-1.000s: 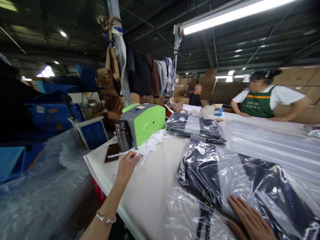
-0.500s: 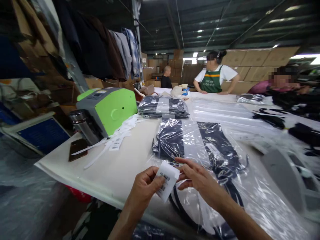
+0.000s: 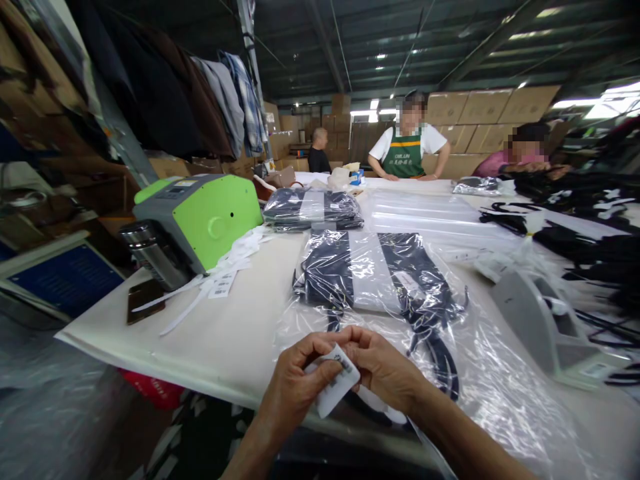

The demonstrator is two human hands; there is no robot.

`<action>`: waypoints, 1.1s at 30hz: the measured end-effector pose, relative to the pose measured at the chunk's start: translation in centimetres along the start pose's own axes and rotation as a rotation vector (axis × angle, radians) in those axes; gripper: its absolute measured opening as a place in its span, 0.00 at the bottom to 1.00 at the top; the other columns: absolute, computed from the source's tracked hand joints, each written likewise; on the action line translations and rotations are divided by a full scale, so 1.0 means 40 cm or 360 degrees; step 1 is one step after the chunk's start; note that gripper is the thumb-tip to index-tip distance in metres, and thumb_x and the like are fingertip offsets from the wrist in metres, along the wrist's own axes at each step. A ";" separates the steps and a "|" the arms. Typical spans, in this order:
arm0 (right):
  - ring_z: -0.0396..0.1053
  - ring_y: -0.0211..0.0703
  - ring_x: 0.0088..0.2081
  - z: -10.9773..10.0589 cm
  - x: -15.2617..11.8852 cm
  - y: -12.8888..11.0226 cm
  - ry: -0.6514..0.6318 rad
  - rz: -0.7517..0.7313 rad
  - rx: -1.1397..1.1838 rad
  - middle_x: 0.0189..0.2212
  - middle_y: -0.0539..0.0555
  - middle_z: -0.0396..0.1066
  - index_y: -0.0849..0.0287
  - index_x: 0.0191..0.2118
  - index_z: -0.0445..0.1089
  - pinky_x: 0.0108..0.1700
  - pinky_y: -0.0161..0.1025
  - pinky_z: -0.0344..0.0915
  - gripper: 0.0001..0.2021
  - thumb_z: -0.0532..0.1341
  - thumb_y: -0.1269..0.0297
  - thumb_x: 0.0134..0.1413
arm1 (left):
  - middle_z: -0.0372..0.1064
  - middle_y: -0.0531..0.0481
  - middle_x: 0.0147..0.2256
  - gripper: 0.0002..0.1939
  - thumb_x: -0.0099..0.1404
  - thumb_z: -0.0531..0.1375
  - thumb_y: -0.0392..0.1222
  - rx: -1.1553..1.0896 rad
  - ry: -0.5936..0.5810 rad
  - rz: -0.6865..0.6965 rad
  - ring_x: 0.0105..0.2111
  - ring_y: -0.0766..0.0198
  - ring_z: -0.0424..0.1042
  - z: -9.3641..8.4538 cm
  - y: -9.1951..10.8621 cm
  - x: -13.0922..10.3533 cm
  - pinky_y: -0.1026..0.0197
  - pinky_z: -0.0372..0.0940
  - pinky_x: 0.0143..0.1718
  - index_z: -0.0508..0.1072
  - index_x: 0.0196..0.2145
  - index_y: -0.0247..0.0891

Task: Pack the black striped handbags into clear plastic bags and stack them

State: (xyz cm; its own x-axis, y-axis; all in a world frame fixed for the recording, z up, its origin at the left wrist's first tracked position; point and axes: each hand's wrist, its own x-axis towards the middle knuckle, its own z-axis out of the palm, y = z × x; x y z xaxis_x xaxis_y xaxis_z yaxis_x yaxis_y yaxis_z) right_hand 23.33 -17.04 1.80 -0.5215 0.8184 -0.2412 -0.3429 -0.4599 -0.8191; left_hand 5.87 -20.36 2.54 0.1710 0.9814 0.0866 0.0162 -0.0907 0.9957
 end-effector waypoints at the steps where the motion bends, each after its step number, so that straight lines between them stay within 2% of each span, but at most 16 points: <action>1: 0.61 0.32 0.21 0.001 -0.002 0.000 -0.0006 0.0005 -0.0051 0.22 0.44 0.67 0.58 0.33 0.67 0.23 0.32 0.59 0.20 0.75 0.53 0.43 | 0.76 0.45 0.46 0.10 0.61 0.67 0.47 -0.0055 0.0000 -0.0032 0.40 0.59 0.75 0.001 -0.006 -0.001 0.62 0.67 0.39 0.76 0.31 0.37; 4: 0.62 0.33 0.23 -0.001 -0.012 -0.018 0.0102 -0.0141 -0.0419 0.22 0.46 0.67 0.59 0.32 0.68 0.26 0.33 0.60 0.17 0.71 0.51 0.49 | 0.75 0.50 0.31 0.13 0.59 0.69 0.48 -0.0167 0.0119 -0.0106 0.29 0.65 0.71 0.004 -0.025 -0.002 0.65 0.64 0.31 0.74 0.32 0.36; 6: 0.66 0.36 0.28 -0.002 -0.024 -0.038 0.0209 -0.0333 -0.0705 0.25 0.48 0.69 0.59 0.32 0.71 0.32 0.35 0.63 0.15 0.67 0.51 0.55 | 0.71 0.53 0.27 0.14 0.57 0.70 0.47 -0.0274 0.0231 -0.0127 0.27 0.68 0.68 0.005 -0.033 -0.002 0.67 0.62 0.29 0.70 0.31 0.36; 9: 0.69 0.40 0.34 0.004 -0.044 -0.061 0.0190 -0.0458 -0.0937 0.30 0.50 0.72 0.57 0.36 0.73 0.38 0.37 0.64 0.11 0.65 0.54 0.57 | 0.69 0.56 0.28 0.18 0.56 0.71 0.44 -0.0411 0.0350 -0.0094 0.27 0.68 0.68 0.008 -0.035 0.000 0.67 0.62 0.29 0.67 0.37 0.39; 12: 0.71 0.42 0.35 0.023 -0.056 -0.067 0.0162 -0.0461 -0.1140 0.32 0.50 0.75 0.56 0.37 0.75 0.39 0.39 0.65 0.08 0.68 0.59 0.54 | 0.70 0.57 0.30 0.22 0.58 0.69 0.43 -0.0400 0.0343 -0.0058 0.29 0.68 0.70 0.009 -0.032 0.002 0.67 0.63 0.31 0.66 0.47 0.41; 15: 0.72 0.44 0.36 0.041 -0.054 -0.062 0.0264 -0.0552 -0.1348 0.32 0.51 0.76 0.56 0.35 0.76 0.42 0.40 0.66 0.05 0.68 0.63 0.52 | 0.69 0.56 0.29 0.22 0.59 0.68 0.42 -0.0303 0.0327 -0.0015 0.30 0.67 0.71 0.011 -0.030 0.002 0.67 0.63 0.32 0.67 0.49 0.40; 20: 0.72 0.43 0.35 0.040 -0.041 -0.049 0.0314 -0.0635 -0.1484 0.30 0.49 0.75 0.55 0.32 0.76 0.41 0.39 0.65 0.02 0.67 0.64 0.54 | 0.68 0.57 0.29 0.20 0.60 0.66 0.40 -0.0146 0.0363 0.0025 0.31 0.67 0.70 0.014 -0.041 -0.004 0.65 0.63 0.34 0.69 0.49 0.40; 25: 0.71 0.42 0.35 0.038 -0.037 -0.049 0.0343 -0.0707 -0.1579 0.30 0.48 0.74 0.54 0.31 0.74 0.41 0.40 0.65 0.03 0.66 0.65 0.55 | 0.66 0.57 0.28 0.19 0.59 0.66 0.43 -0.0083 0.0443 -0.0032 0.29 0.66 0.68 0.012 -0.060 0.002 0.65 0.62 0.33 0.71 0.47 0.39; 29: 0.71 0.44 0.42 0.031 -0.023 -0.055 0.0374 -0.0904 -0.1619 0.37 0.51 0.74 0.54 0.31 0.73 0.47 0.42 0.65 0.04 0.65 0.67 0.56 | 0.62 0.58 0.26 0.19 0.58 0.67 0.47 -0.0059 0.0447 -0.0142 0.26 0.68 0.64 0.009 -0.075 0.016 0.65 0.59 0.29 0.73 0.45 0.38; 33: 0.70 0.47 0.47 0.010 -0.002 -0.065 0.0427 -0.0923 -0.1642 0.43 0.53 0.73 0.54 0.30 0.73 0.52 0.45 0.63 0.05 0.65 0.66 0.57 | 0.61 0.58 0.27 0.24 0.55 0.69 0.43 -0.0100 0.0311 -0.0157 0.27 0.67 0.64 0.012 -0.079 0.029 0.65 0.61 0.30 0.72 0.50 0.40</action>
State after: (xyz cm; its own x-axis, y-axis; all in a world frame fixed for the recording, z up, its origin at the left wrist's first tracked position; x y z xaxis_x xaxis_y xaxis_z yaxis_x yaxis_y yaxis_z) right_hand 23.96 -16.05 4.16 -0.2768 0.9133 0.2987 0.3754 0.3890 -0.8413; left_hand 6.49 -19.03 -0.51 -0.0227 0.9997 -0.0131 -0.0392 0.0122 0.9992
